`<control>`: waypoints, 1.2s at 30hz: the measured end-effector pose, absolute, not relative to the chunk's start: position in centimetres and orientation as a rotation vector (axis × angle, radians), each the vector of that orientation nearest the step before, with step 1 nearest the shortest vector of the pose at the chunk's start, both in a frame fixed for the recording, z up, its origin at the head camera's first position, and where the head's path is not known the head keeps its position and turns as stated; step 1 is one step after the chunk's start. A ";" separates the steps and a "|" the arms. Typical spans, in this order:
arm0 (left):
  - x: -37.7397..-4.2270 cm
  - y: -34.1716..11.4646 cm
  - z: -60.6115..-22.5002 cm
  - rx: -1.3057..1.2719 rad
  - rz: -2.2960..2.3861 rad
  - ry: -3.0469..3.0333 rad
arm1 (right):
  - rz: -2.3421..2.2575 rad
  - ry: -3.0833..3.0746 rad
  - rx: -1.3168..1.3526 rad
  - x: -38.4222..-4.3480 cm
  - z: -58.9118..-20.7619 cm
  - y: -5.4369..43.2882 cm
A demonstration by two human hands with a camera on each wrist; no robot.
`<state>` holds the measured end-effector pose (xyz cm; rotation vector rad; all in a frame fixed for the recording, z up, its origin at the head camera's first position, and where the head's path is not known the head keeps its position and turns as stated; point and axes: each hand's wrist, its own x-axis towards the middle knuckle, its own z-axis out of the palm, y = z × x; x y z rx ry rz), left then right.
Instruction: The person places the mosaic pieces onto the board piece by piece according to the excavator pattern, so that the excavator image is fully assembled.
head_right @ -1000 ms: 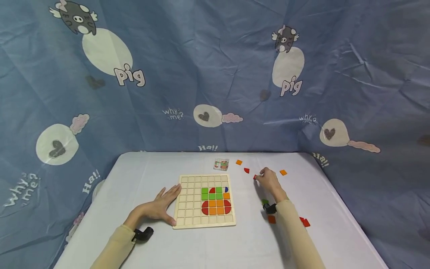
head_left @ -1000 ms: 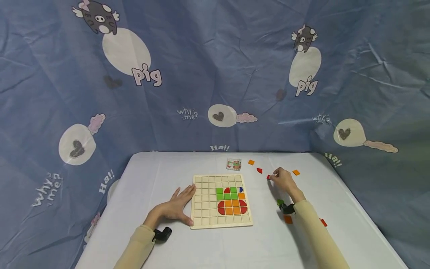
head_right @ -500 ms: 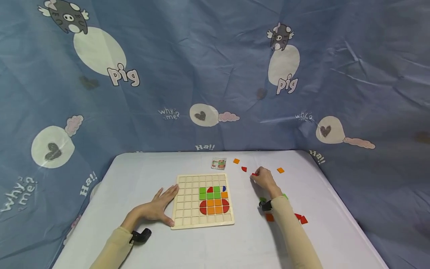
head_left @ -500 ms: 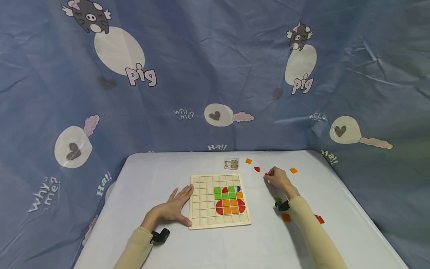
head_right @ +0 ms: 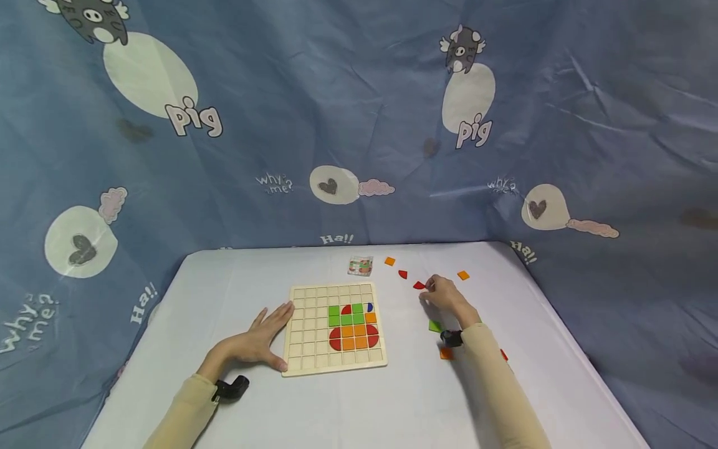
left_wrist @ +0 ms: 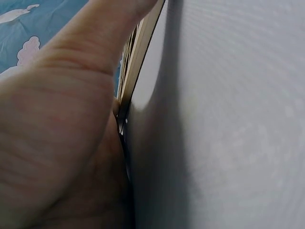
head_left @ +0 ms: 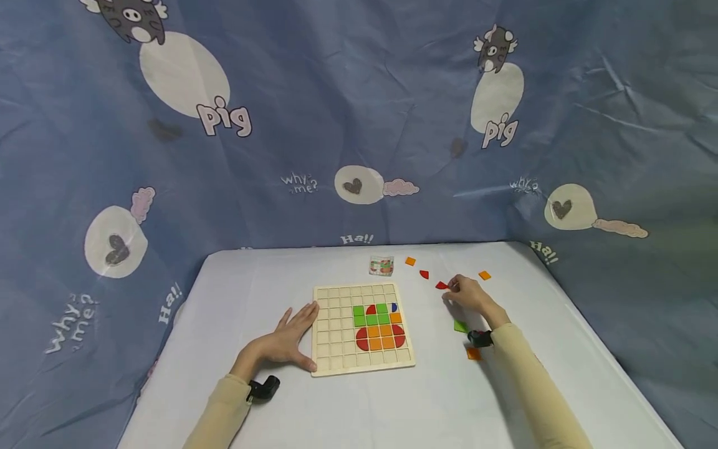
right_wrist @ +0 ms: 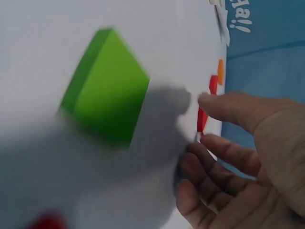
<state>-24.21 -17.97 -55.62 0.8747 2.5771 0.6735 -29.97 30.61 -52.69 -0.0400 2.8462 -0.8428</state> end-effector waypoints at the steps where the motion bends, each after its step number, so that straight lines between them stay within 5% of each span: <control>1: -24.2 -18.0 -55.6 0.871 0.677 2.574 | -0.836 2.835 -0.070 -29.7 -52.6 31.0; 11: -24.4 -18.1 -55.7 0.857 0.666 2.583 | -0.857 2.726 -0.186 -25.3 -51.5 34.8; 24: -24.6 -17.9 -55.5 0.876 0.677 2.579 | -0.842 2.856 -0.024 -21.1 -50.4 41.9; 36: -24.5 -18.0 -55.5 0.891 0.677 2.581 | -0.865 2.856 0.029 -21.5 -52.5 40.4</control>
